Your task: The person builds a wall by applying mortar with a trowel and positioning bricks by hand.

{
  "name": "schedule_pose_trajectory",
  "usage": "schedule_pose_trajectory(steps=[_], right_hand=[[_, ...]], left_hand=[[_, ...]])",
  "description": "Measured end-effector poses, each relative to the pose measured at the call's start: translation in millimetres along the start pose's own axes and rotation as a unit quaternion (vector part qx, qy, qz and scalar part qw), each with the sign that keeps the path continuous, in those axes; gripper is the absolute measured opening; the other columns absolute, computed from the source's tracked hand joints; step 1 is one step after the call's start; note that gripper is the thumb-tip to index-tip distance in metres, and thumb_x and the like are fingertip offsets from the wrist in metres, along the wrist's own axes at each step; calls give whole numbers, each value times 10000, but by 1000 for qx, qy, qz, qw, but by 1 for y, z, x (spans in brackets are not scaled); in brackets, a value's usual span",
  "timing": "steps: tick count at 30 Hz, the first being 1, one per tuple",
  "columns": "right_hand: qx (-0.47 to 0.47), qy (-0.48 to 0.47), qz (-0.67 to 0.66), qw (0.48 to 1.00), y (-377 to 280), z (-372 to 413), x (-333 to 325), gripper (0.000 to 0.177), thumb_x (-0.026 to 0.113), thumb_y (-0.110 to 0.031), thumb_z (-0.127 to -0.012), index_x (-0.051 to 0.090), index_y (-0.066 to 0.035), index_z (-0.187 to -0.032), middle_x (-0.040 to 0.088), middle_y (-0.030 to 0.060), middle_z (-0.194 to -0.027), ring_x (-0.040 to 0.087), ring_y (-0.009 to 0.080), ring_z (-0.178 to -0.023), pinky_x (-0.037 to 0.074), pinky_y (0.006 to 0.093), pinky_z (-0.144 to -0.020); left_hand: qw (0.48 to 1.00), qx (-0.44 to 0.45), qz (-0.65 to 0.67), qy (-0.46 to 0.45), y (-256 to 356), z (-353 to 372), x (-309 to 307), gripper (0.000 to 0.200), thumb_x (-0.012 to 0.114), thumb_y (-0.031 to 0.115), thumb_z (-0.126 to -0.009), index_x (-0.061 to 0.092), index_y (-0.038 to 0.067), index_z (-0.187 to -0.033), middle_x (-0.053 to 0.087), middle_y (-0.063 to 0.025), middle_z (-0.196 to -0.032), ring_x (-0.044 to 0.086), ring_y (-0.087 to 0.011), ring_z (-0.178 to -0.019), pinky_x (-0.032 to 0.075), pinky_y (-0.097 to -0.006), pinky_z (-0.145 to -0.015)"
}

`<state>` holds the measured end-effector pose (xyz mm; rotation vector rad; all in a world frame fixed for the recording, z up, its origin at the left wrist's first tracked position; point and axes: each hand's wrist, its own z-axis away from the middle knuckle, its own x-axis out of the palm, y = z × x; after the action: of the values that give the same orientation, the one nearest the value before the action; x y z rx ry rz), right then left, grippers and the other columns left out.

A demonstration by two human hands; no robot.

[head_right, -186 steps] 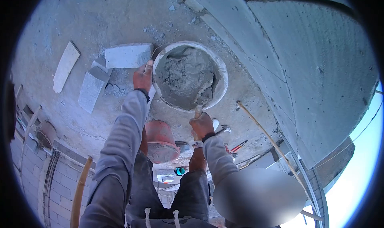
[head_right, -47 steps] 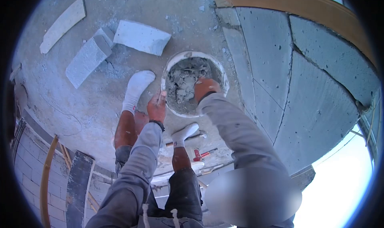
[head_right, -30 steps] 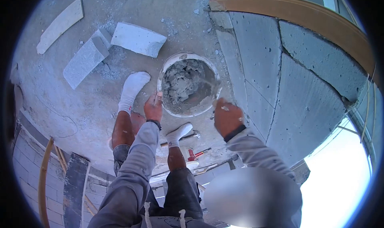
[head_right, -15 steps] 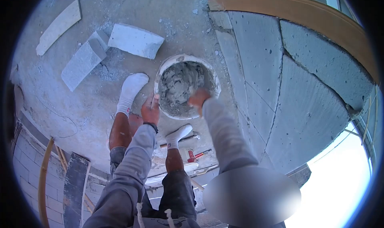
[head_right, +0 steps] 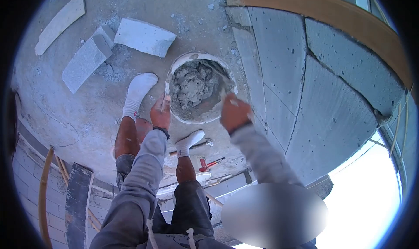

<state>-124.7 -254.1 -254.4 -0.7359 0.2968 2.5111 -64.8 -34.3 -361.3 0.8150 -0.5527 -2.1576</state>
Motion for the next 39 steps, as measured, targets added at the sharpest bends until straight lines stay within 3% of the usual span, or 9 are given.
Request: schedule_pose_trajectory(steps=[12, 15, 17, 21, 25, 27, 31, 35, 39], right_hand=[[113, -187, -218, 951, 15, -67, 89, 445, 698, -263, -634, 625, -6, -989, 642, 172, -913, 627, 293, -888, 502, 350, -745], [-236, -230, -138, 934, 19, -55, 151, 401, 680, -235, -646, 627, 18, -953, 644, 165, -901, 635, 277, -831, 494, 340, -709], [191, -283, -563, 752, -1, -36, 178, 296, 668, -194, -658, 646, 26, -854, 646, 153, -810, 630, 259, -733, 488, 339, -672], [244, -313, -715, 576, -28, 9, 135, 328, 685, -235, -630, 629, 49, -785, 629, 175, -768, 614, 257, -702, 491, 335, -680], [136, -359, -436, 814, -20, 53, 53, 382, 660, -241, -672, 591, 55, -902, 621, 175, -788, 615, 267, -733, 491, 347, -703], [95, -107, -147, 979, -18, 72, 35, 365, 604, -221, -731, 556, 57, -963, 624, 182, -780, 623, 308, -777, 495, 365, -721], [163, 6, -272, 948, -11, 15, 31, 414, 573, -213, -742, 510, 47, -1058, 625, 209, -861, 603, 362, -853, 478, 398, -768], [91, -11, -70, 993, -23, -36, 47, 381, 587, -198, -746, 534, 14, -1058, 639, 186, -879, 601, 317, -936, 467, 386, -820], [83, -136, -249, 955, 1, -38, 91, 268, 549, -141, -686, 609, 25, -888, 611, 244, -868, 594, 364, -860, 447, 427, -828]], left_hand=[[997, -29, -59, -48, -10, -7, -4, 361, 547, 282, -890, 587, -9, -1100, 645, -87, -928, 585, -136, -848, 440, -267, -774], [997, -35, -35, -65, -1, -4, -6, 357, 553, 278, -886, 593, -15, -1086, 639, -88, -900, 579, -132, -828, 439, -262, -758], [998, -26, -34, -55, -4, -5, -3, 353, 552, 281, -886, 598, -15, -1073, 636, -80, -880, 571, -126, -810, 438, -257, -749], [998, -27, -39, -44, -3, -6, -3, 361, 567, 340, -866, 630, 21, -1022, 656, -149, -850, 636, -225, -780, 466, -316, -717], [998, -29, -42, -48, -4, -3, -4, 364, 571, 345, -862, 634, 21, -1014, 654, -150, -838, 634, -233, -764, 466, -323, -703], [999, -5, -34, -29, -7, -6, -2, 361, 568, 355, -860, 635, 31, -1004, 649, -155, -827, 633, -248, -752, 466, -332, -692], [999, 1, -41, -31, -7, -6, -1, 352, 564, 361, -859, 636, 41, -989, 646, -164, -815, 633, -276, -748, 466, -347, -681], [997, 3, -72, -8, -6, -5, 0, 329, 566, 355, -856, 635, 45, -940, 640, -171, -816, 624, -316, -770, 464, -368, -675], [996, 10, -90, 3, -2, -3, 0, 343, 558, 381, -856, 630, 50, -904, 630, -175, -796, 613, -331, -750, 458, -371, -664]])
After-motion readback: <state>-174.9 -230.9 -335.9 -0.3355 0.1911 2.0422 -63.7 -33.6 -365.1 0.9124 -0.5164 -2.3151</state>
